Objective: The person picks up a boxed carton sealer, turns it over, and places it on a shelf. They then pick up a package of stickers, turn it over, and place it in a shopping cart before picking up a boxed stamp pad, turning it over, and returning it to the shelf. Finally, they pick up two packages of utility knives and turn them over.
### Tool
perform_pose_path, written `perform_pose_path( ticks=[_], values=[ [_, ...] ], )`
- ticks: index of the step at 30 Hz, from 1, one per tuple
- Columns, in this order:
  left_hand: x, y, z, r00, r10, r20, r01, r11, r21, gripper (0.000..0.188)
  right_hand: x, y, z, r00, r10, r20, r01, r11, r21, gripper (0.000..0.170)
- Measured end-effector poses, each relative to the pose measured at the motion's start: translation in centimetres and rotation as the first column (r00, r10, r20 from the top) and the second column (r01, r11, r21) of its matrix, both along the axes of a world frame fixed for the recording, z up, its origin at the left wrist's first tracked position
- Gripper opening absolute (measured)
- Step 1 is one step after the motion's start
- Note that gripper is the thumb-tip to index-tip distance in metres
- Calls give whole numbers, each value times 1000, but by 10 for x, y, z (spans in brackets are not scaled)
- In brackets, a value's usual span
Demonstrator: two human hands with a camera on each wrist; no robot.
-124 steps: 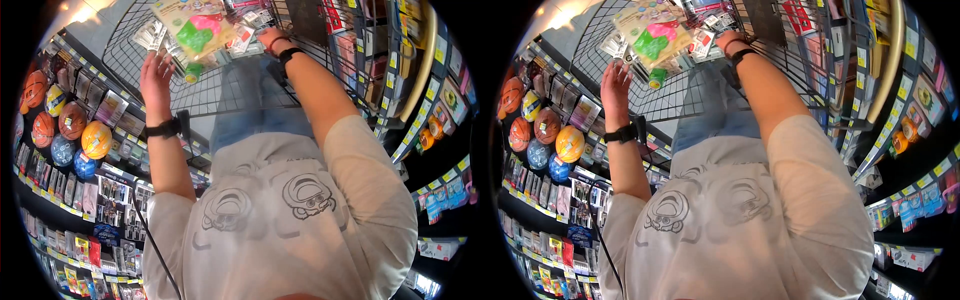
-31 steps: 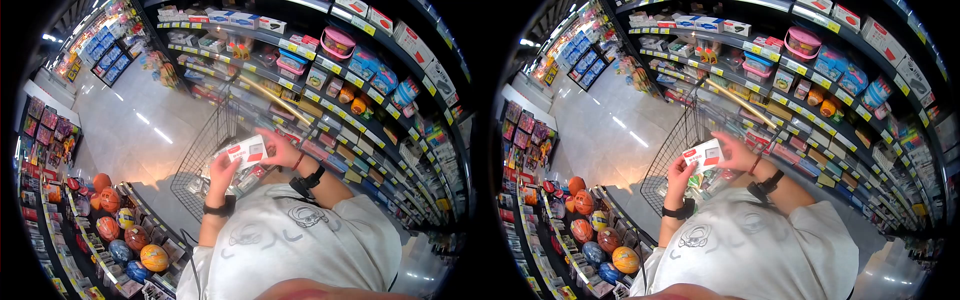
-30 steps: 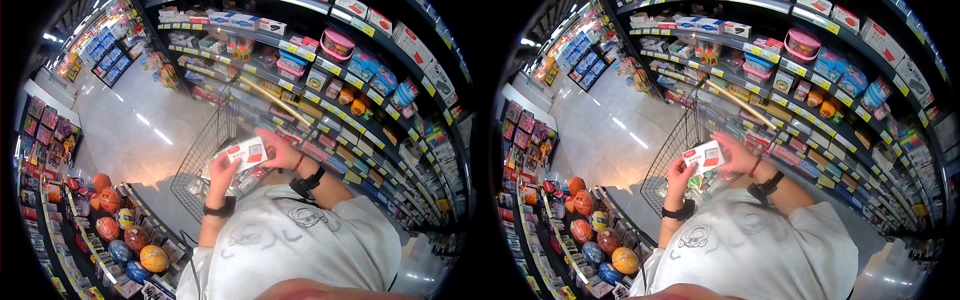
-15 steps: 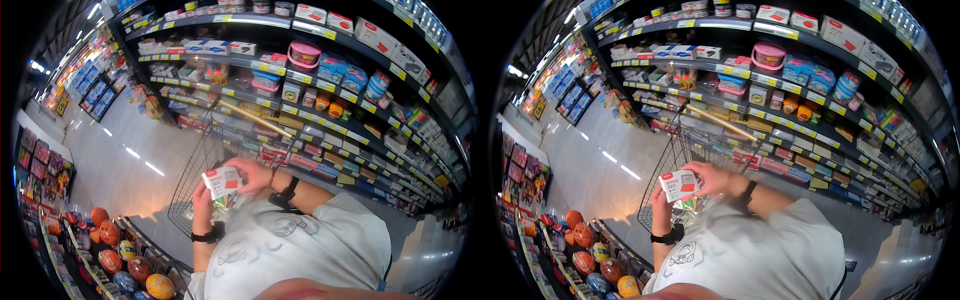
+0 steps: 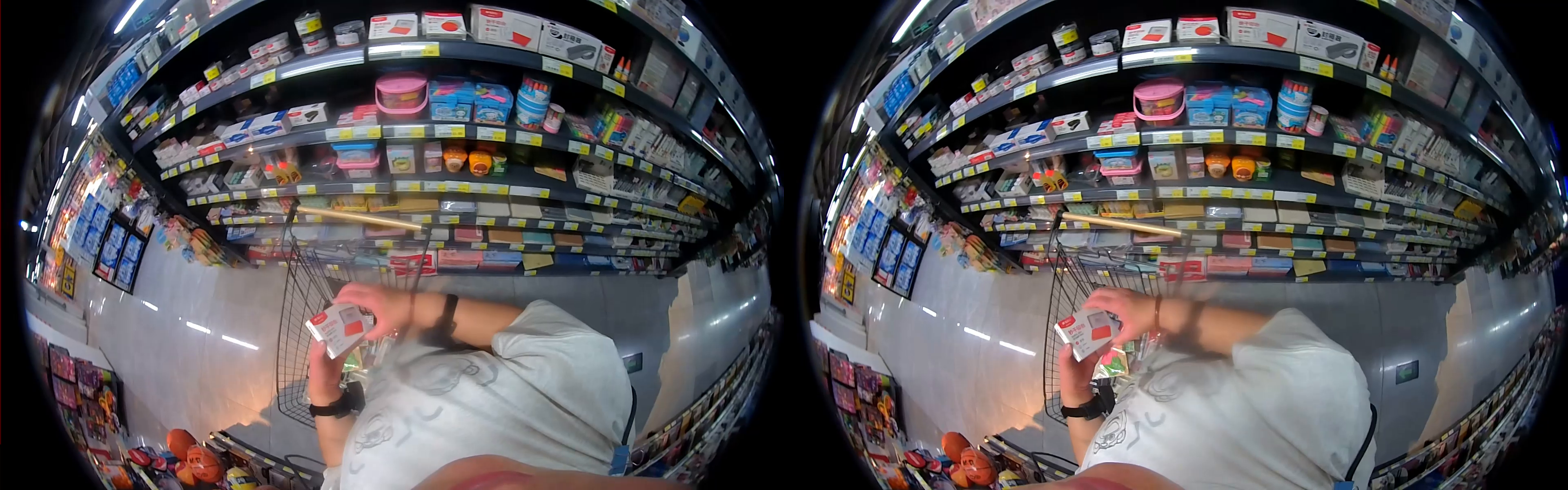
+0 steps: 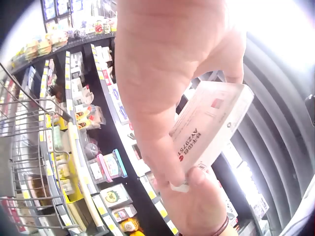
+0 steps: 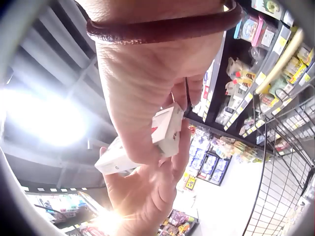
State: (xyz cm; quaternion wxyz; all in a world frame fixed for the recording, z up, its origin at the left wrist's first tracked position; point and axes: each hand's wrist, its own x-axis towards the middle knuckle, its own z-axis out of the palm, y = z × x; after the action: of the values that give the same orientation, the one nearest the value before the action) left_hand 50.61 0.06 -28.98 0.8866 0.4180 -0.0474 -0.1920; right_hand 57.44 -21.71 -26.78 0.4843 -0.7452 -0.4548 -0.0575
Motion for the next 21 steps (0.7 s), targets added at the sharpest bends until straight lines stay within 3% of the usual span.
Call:
perform_pose_path(
  ticks=[2, 3, 8, 9, 11, 15, 21],
  values=[
    [15, -10, 3, 999, -25, 36, 24, 999, 22, 66, 2, -12, 5, 992, -119, 46, 121, 991, -53, 80],
    [22, -17, 6, 998, -23, 52, 20, 998, 60, 63, 6, -19, 2, 973, -167, 159, 179, 982, -60, 82],
    [71, -67, 44, 996, -5, 92, -11, 986, 167, 44, 20, -73, 36, 914, -342, 216, 348, 937, 10, 75],
    [84, -80, 52, 992, -26, 123, 6, 987, 159, 42, 31, -89, 41, 929, -312, 199, 316, 949, 13, 78],
    [109, -107, 75, 980, -67, 187, 36, 986, 164, 41, 32, -116, 76, 889, -413, 198, 423, 906, -11, 76],
    [153, -156, 126, 933, -189, 305, 116, 963, 243, 39, 52, -166, 125, 797, -509, 325, 513, 855, 79, 71],
    [214, -222, 155, 862, -304, 406, 210, 943, 260, 38, 84, -224, 137, 709, -620, 336, 610, 778, 150, 76]
  ],
)
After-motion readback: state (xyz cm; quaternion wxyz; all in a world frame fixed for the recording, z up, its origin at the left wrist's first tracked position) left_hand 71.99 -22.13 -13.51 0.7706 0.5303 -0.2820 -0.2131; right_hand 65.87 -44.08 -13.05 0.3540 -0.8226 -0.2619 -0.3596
